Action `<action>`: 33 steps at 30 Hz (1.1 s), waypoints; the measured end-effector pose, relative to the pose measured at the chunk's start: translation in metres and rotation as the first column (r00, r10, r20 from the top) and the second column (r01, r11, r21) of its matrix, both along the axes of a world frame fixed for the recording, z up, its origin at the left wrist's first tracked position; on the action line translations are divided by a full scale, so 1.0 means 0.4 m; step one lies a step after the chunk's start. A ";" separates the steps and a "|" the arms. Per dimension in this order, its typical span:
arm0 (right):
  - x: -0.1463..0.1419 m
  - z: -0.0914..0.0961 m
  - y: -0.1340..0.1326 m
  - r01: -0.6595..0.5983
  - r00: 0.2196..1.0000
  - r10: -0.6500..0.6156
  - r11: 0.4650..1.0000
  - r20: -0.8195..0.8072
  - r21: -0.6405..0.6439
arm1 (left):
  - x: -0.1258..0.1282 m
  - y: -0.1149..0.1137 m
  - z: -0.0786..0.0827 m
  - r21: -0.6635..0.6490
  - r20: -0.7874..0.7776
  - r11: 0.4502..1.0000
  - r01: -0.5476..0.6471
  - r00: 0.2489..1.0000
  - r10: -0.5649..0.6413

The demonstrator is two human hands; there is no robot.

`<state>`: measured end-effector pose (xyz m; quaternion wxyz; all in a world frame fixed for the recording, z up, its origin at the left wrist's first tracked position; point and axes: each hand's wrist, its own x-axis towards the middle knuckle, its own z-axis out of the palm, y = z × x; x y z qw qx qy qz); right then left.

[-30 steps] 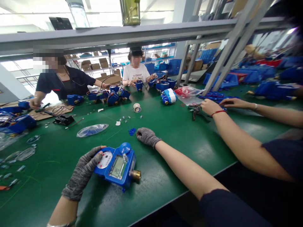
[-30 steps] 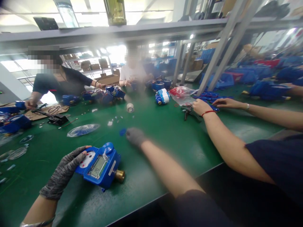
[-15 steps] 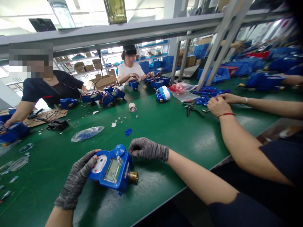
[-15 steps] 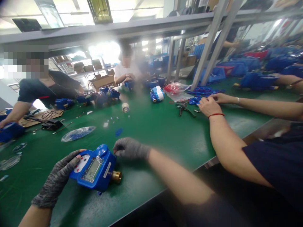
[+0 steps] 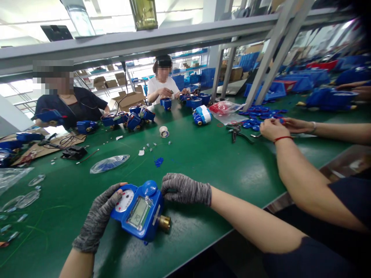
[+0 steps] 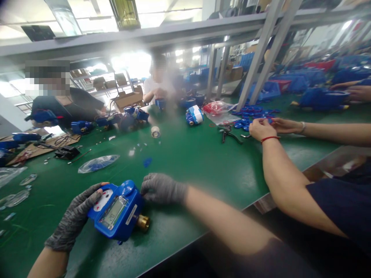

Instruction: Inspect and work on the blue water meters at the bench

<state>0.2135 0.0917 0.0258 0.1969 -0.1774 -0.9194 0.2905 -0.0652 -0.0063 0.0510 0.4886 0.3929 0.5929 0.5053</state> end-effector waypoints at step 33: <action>-0.077 -0.098 -0.025 -0.015 0.970 -0.233 0.230 -0.071 -0.973 | -0.065 -0.003 -0.069 -0.023 -0.140 0.999 -0.028 0.990 0.024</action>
